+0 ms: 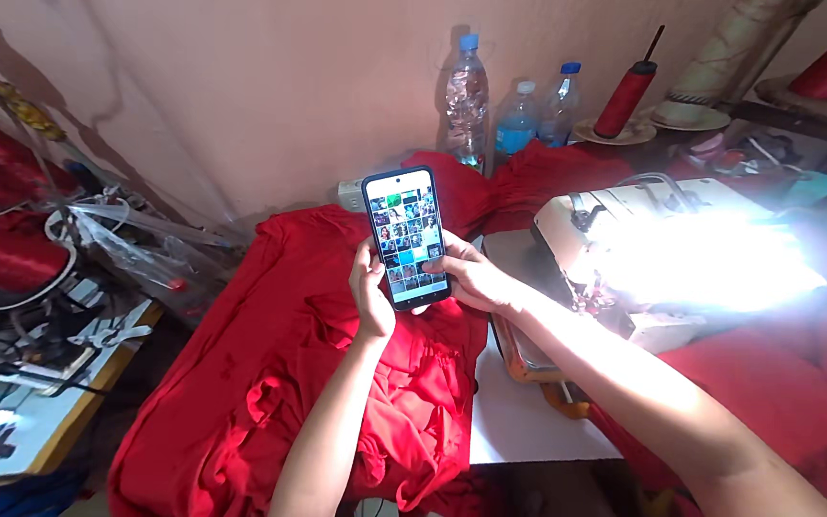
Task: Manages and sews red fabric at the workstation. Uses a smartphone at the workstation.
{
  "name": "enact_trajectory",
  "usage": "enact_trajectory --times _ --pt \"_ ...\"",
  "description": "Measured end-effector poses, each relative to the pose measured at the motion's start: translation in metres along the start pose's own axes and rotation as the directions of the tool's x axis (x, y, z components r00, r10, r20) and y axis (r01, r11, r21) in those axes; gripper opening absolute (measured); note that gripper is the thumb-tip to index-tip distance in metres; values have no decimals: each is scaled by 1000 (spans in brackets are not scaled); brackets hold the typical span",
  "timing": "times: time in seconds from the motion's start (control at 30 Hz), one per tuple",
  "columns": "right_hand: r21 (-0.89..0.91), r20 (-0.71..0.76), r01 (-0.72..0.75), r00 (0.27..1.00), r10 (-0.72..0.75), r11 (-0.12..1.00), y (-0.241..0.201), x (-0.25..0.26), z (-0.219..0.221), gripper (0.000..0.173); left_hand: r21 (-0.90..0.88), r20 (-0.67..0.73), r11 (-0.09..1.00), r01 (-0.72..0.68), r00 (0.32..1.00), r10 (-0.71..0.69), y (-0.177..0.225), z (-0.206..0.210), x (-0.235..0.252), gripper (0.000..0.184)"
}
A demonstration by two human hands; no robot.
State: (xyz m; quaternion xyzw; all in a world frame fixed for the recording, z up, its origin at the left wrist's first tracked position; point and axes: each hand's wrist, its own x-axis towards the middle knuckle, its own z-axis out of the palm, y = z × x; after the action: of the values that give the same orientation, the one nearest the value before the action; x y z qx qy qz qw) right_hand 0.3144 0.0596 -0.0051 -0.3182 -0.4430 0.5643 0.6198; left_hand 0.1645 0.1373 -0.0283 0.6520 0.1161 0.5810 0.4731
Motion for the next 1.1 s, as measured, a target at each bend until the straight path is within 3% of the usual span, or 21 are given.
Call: enact_trajectory --times 1.1 --pt "13 11 1 1000 -1 1000 2 1 -2 41 -8 -18 1000 27 999 -27 2 2 0 42"
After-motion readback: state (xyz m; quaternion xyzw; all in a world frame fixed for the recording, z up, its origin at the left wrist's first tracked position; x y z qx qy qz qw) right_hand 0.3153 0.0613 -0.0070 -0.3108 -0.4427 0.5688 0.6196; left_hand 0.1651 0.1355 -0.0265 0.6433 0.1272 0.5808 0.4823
